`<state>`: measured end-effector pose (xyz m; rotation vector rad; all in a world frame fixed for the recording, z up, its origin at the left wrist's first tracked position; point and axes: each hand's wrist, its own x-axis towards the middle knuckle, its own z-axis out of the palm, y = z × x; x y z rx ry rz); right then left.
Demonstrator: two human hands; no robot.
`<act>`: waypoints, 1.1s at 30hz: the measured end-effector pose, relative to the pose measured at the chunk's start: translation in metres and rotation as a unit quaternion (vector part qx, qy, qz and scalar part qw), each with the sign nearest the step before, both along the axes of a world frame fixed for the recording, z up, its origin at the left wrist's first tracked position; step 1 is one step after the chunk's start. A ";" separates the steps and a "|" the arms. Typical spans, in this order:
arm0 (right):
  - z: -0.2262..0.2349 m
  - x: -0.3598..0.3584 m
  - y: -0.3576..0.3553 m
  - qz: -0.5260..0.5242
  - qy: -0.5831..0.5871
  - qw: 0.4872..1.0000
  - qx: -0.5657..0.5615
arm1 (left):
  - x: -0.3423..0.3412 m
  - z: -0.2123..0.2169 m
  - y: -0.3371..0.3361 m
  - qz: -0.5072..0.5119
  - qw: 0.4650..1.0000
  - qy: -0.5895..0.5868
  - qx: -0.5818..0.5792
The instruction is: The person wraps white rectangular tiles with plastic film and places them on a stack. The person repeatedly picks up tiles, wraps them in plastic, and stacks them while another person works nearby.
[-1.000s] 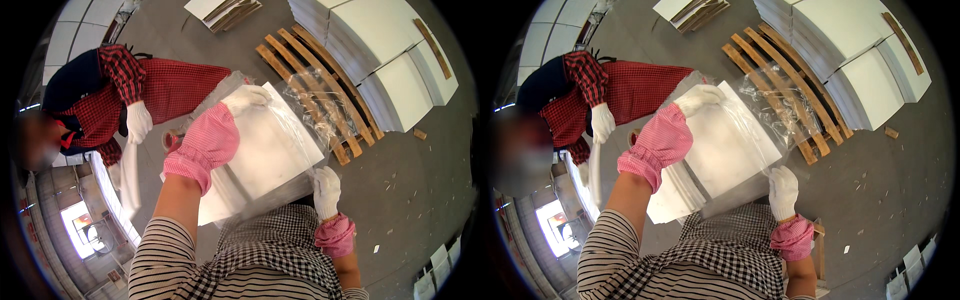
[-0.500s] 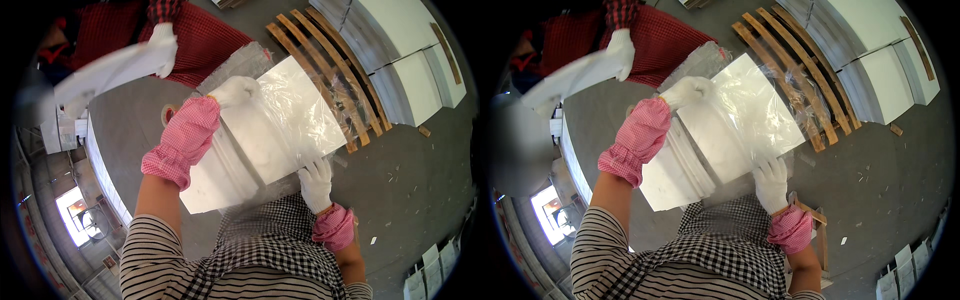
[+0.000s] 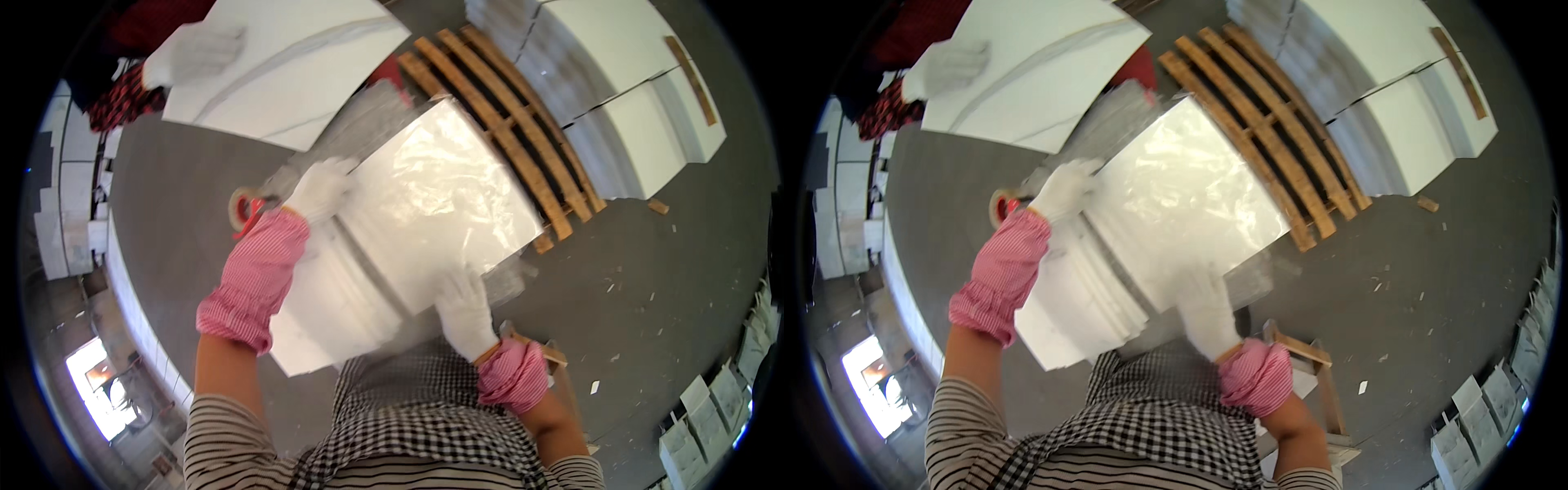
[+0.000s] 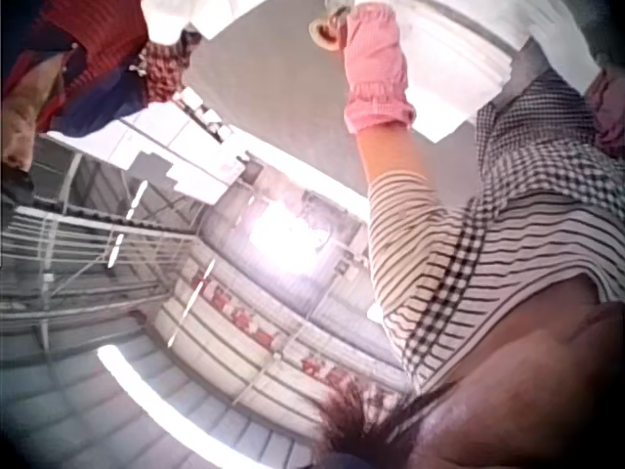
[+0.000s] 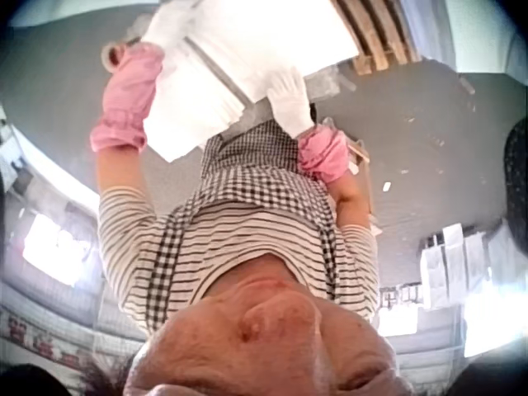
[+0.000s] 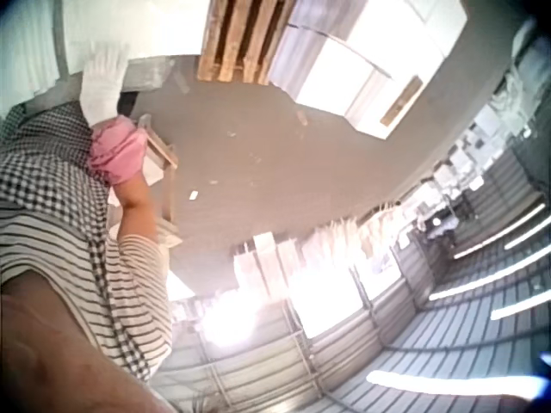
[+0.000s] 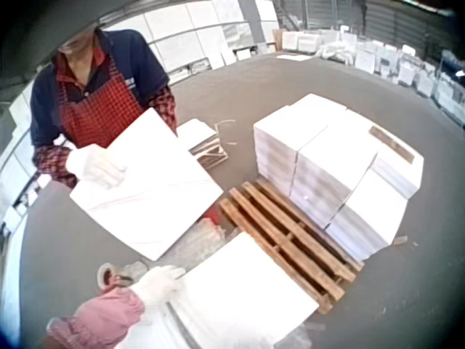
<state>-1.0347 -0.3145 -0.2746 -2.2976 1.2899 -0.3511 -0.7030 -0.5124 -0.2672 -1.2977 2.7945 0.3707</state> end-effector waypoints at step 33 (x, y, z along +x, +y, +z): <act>-0.043 0.126 -0.030 0.053 0.045 0.993 0.100 | 0.018 -0.010 0.037 -0.012 0.953 -0.283 -0.104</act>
